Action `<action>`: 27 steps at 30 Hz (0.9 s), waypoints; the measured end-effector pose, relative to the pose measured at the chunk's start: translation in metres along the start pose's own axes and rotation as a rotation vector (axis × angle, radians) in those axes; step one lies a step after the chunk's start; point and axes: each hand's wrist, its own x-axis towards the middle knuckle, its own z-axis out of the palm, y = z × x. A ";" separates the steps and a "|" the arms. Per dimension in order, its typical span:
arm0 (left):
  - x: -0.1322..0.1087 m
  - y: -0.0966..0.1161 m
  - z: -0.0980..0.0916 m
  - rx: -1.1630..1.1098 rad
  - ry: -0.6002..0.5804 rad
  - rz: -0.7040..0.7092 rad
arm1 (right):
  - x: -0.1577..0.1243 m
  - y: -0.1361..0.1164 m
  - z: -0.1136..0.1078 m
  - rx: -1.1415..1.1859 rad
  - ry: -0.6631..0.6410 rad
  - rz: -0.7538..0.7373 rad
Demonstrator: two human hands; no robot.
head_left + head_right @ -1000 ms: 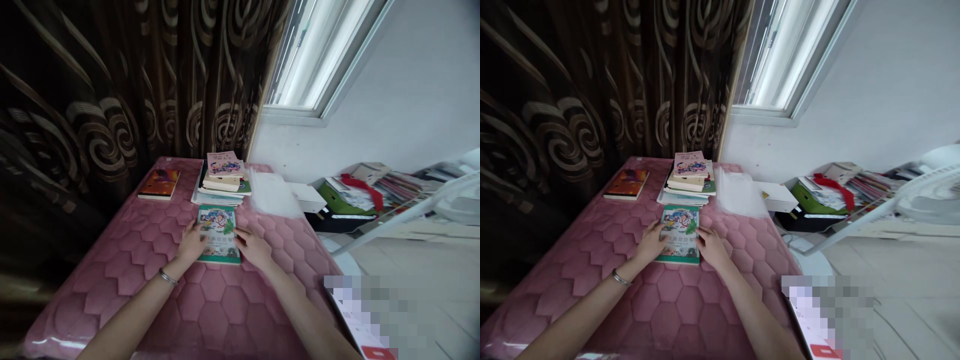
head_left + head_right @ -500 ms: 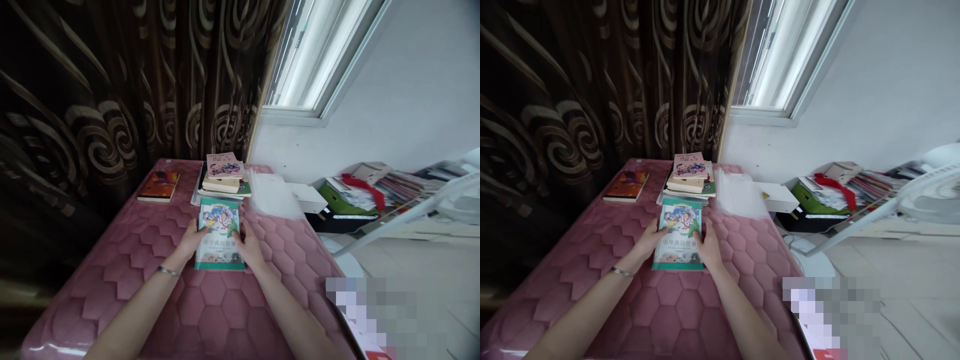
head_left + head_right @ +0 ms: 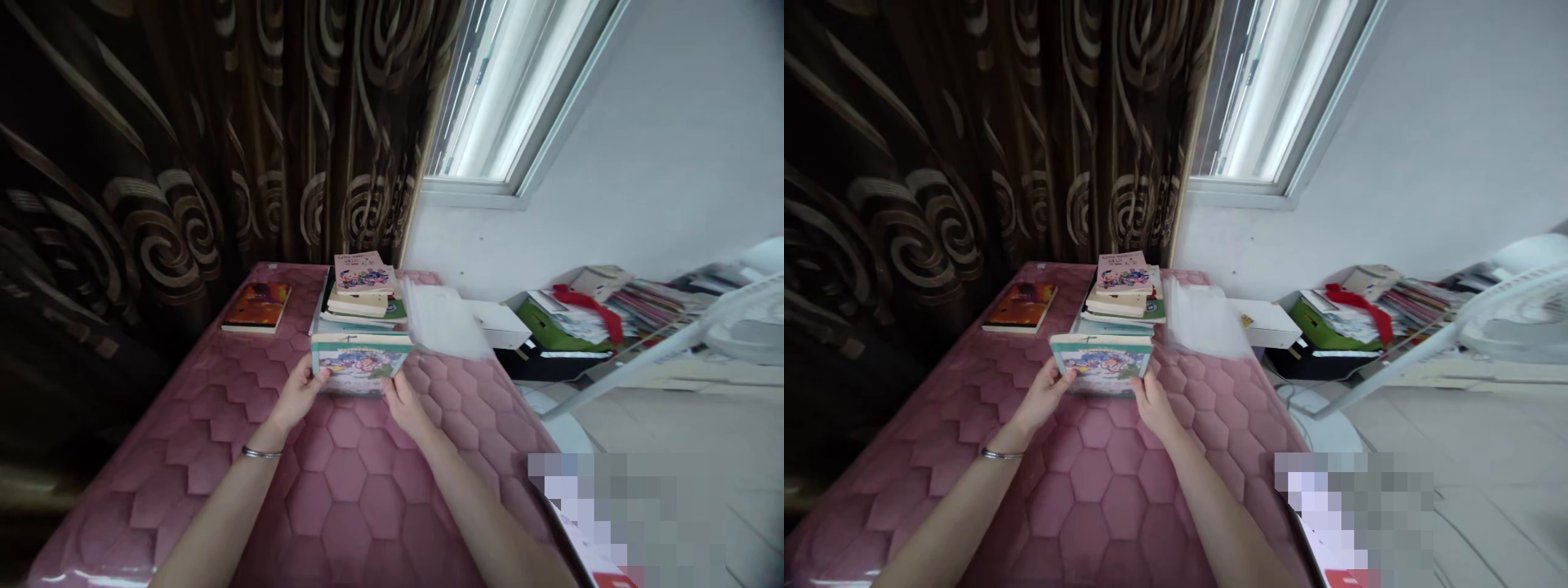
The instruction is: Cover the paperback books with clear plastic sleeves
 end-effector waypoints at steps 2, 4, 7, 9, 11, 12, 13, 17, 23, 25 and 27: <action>-0.002 -0.010 -0.002 0.014 -0.027 -0.027 | 0.000 0.007 0.005 0.004 -0.009 -0.005; -0.002 -0.015 -0.002 0.024 -0.055 -0.062 | 0.000 0.008 0.005 0.003 -0.009 -0.009; 0.002 -0.013 -0.001 0.034 -0.048 -0.096 | 0.001 0.003 0.001 -0.017 -0.005 0.016; 0.005 -0.005 0.001 0.032 -0.040 -0.102 | 0.000 -0.004 -0.005 -0.030 0.016 0.038; 0.008 0.003 0.004 0.022 -0.027 -0.108 | -0.002 -0.012 -0.011 -0.020 0.051 0.057; 0.008 0.006 0.005 0.016 -0.015 -0.118 | -0.004 -0.015 -0.014 -0.007 0.062 0.070; 0.007 0.008 0.007 0.011 -0.004 -0.136 | -0.005 -0.018 -0.016 0.007 0.067 0.091; -0.002 -0.002 0.010 -0.049 0.010 -0.301 | -0.011 -0.017 -0.015 0.041 -0.016 0.235; -0.020 -0.027 0.012 -0.226 0.044 -0.663 | -0.016 0.011 0.002 0.237 -0.177 0.386; -0.021 -0.029 0.012 -0.265 0.054 -0.698 | -0.017 0.016 0.005 0.277 -0.179 0.410; -0.021 -0.028 0.013 -0.277 0.067 -0.716 | -0.017 0.017 0.006 0.321 -0.182 0.409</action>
